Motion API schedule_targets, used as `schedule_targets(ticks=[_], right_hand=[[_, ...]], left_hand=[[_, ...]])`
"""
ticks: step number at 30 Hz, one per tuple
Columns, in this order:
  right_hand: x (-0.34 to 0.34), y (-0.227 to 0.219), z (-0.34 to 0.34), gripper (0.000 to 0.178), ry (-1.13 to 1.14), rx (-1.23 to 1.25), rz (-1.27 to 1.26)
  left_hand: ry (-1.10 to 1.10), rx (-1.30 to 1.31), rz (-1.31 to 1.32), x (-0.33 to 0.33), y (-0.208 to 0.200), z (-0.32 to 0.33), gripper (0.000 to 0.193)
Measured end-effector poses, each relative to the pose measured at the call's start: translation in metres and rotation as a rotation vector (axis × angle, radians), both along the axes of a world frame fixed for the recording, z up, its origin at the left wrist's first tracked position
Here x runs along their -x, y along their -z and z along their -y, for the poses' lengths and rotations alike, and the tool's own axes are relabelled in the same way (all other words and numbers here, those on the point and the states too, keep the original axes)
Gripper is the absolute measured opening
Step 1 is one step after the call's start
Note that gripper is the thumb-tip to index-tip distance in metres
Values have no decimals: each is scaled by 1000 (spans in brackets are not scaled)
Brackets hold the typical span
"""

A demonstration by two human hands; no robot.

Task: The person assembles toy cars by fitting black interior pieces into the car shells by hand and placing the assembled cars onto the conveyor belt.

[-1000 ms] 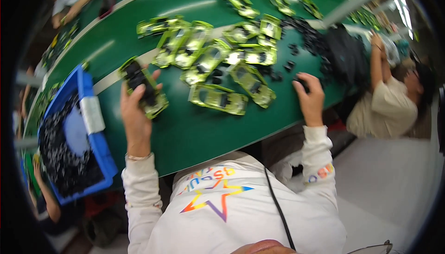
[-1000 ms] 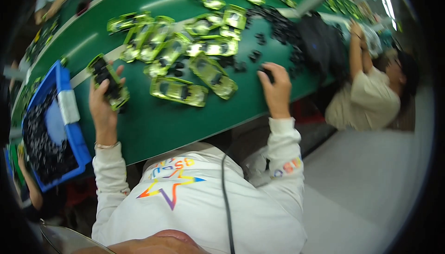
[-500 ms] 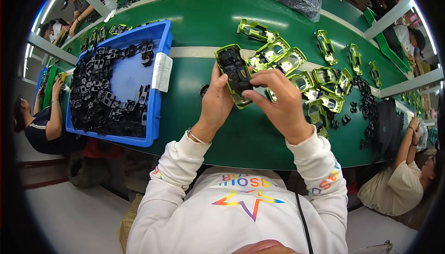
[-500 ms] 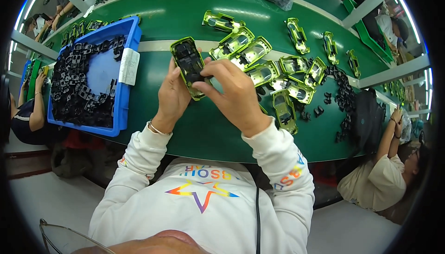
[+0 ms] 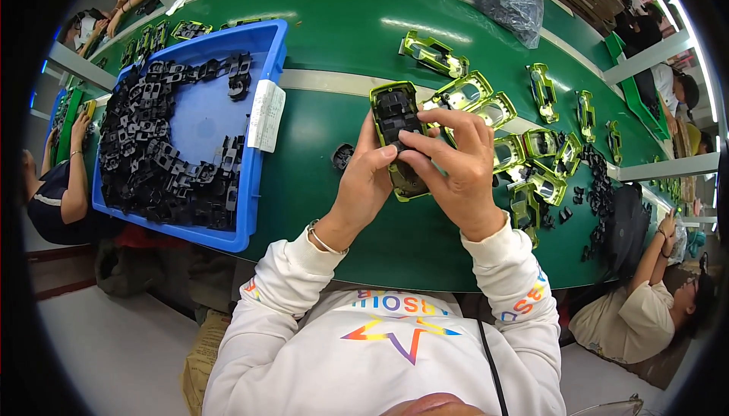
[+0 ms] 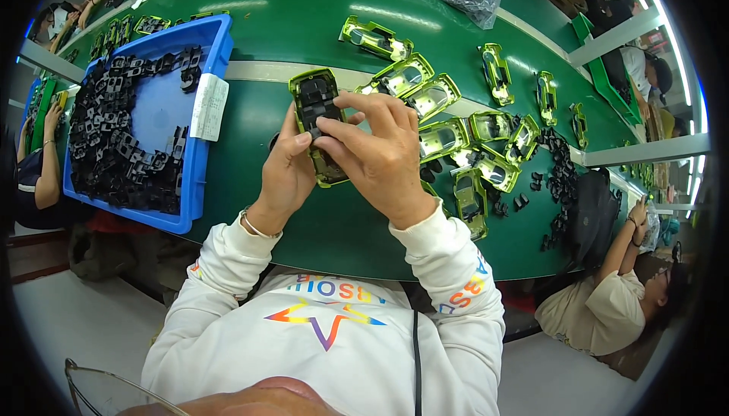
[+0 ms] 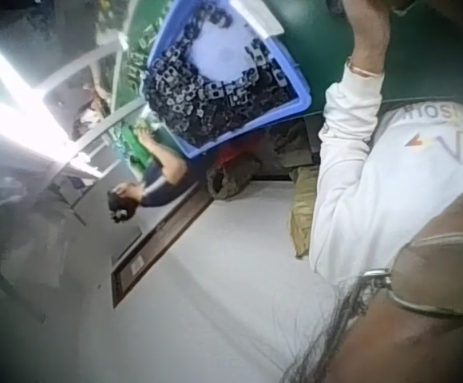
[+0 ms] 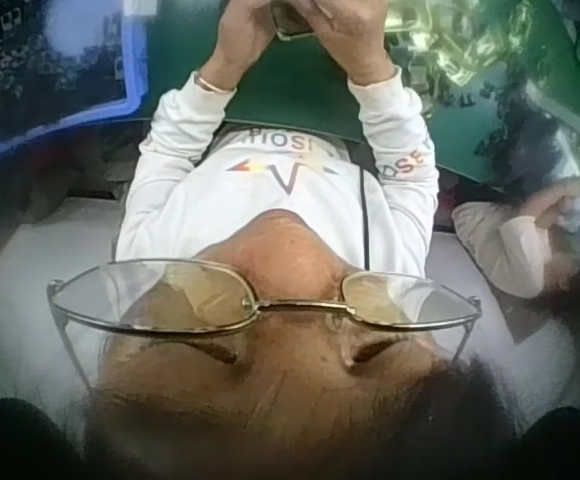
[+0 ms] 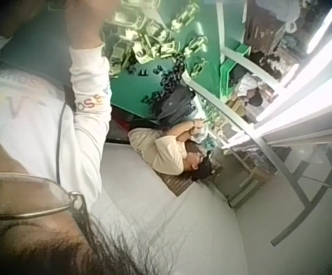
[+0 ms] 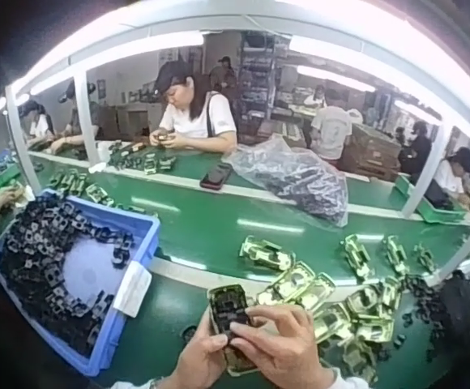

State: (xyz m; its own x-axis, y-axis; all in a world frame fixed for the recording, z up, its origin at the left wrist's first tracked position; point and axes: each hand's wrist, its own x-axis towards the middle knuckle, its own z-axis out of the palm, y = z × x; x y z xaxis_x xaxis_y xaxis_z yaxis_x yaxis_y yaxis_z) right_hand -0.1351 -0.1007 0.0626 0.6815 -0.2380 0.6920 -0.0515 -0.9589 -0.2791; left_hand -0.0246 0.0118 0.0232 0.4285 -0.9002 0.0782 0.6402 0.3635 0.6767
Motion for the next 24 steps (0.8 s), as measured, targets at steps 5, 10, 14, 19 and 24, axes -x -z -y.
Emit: schedule_targets(ticks=[5, 10, 14, 19, 24], right_hand=[[2, 4, -4, 27, -68, -576, 90], [4, 4, -6, 29, -41, -667, 34], [3, 7, -6, 29, -29, -815, -4], [0, 7, -9, 32, -25, -1020, -23], [3, 6, -3, 42, -39, -1294, -89]], left_hand=[[-62, -86, 105, 2, 2, 1, 68], [-79, -96, 144, 2, 5, 5, 68], [-100, -101, 134, 4, 5, 2, 64], [-86, -192, 185, 3, 13, -3, 63], [-69, -194, 206, 5, 13, -5, 64]])
